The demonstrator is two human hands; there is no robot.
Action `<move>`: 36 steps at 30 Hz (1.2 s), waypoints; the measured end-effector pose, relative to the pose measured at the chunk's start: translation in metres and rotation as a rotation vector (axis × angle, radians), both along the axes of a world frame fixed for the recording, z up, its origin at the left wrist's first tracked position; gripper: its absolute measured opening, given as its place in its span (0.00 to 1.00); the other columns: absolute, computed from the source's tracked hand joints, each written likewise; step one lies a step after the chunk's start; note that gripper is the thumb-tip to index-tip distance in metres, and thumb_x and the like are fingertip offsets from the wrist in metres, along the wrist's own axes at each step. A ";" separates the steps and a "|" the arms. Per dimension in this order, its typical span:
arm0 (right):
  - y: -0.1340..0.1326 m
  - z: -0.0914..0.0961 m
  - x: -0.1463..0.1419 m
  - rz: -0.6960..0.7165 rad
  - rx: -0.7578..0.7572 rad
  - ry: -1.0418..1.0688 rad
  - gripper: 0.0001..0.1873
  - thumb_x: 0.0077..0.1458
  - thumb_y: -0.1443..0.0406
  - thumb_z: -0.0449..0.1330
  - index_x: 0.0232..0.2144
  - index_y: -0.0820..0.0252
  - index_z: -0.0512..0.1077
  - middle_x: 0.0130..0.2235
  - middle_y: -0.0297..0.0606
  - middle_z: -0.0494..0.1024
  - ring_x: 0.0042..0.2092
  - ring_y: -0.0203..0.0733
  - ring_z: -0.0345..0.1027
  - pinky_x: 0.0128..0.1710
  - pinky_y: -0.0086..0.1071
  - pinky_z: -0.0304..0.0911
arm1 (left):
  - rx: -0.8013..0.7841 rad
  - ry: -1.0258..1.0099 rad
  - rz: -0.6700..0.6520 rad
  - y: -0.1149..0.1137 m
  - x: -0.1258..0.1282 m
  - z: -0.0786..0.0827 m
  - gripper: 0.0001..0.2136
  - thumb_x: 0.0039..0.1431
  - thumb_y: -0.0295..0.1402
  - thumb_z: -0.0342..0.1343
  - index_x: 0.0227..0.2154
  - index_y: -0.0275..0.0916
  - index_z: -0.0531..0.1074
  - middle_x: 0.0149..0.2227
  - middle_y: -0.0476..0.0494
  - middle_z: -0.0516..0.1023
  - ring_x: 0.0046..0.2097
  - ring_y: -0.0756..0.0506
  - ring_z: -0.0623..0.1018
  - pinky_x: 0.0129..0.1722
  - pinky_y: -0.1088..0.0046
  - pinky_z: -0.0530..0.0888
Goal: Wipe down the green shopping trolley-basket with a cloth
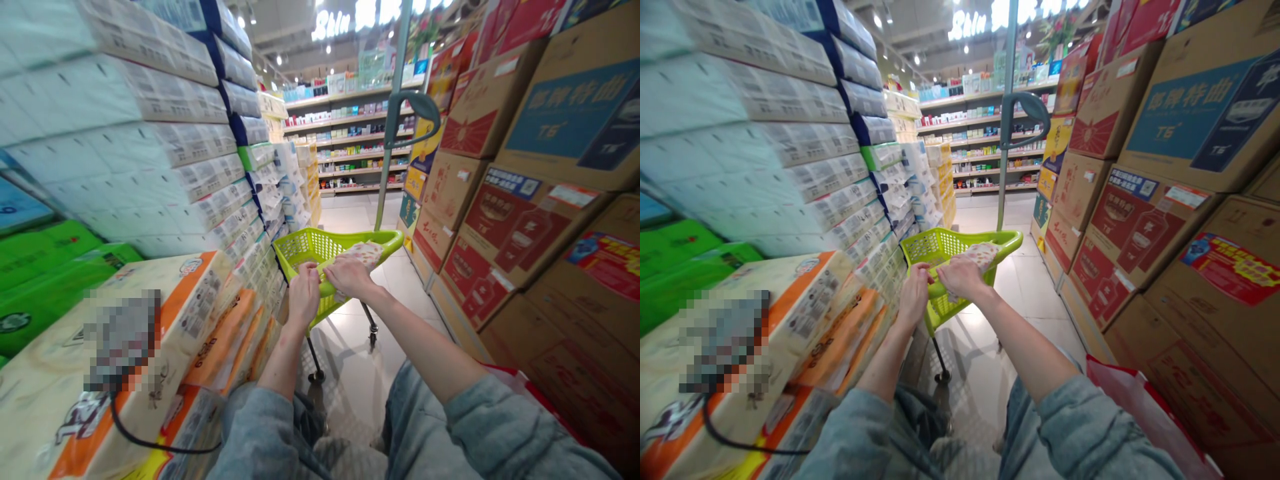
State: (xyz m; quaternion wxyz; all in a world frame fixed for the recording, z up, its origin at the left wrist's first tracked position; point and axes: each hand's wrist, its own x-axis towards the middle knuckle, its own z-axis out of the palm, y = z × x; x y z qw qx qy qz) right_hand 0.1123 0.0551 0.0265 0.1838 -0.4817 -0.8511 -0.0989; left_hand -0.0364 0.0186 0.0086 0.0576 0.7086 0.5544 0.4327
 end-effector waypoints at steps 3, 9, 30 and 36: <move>-0.006 -0.010 -0.001 0.032 0.096 0.121 0.24 0.65 0.60 0.42 0.29 0.59 0.75 0.32 0.43 0.78 0.39 0.43 0.68 0.46 0.36 0.57 | -0.013 -0.080 -0.009 -0.001 0.001 -0.001 0.17 0.68 0.40 0.32 0.46 0.39 0.64 0.32 0.47 0.77 0.37 0.47 0.76 0.41 0.69 0.68; -0.021 -0.033 0.000 0.152 0.237 0.370 0.18 0.64 0.64 0.44 0.39 0.57 0.74 0.40 0.39 0.79 0.46 0.42 0.68 0.57 0.40 0.52 | -0.049 0.012 -0.002 -0.002 -0.005 0.002 0.18 0.68 0.40 0.33 0.44 0.38 0.65 0.35 0.43 0.77 0.39 0.45 0.76 0.41 0.67 0.69; 0.040 -0.032 0.104 -0.113 0.180 0.378 0.21 0.64 0.57 0.45 0.52 0.58 0.69 0.54 0.43 0.72 0.56 0.47 0.62 0.58 0.45 0.52 | 0.320 0.386 -0.047 -0.014 0.015 0.006 0.09 0.61 0.31 0.48 0.24 0.40 0.64 0.58 0.40 0.68 0.64 0.38 0.60 0.63 0.46 0.51; 0.036 -0.032 0.097 -0.110 0.194 0.392 0.21 0.64 0.58 0.45 0.51 0.58 0.69 0.54 0.42 0.72 0.56 0.47 0.61 0.57 0.43 0.52 | 0.396 0.610 -0.154 -0.022 0.028 0.012 0.06 0.56 0.29 0.53 0.24 0.41 0.70 0.65 0.50 0.57 0.68 0.35 0.47 0.62 0.37 0.37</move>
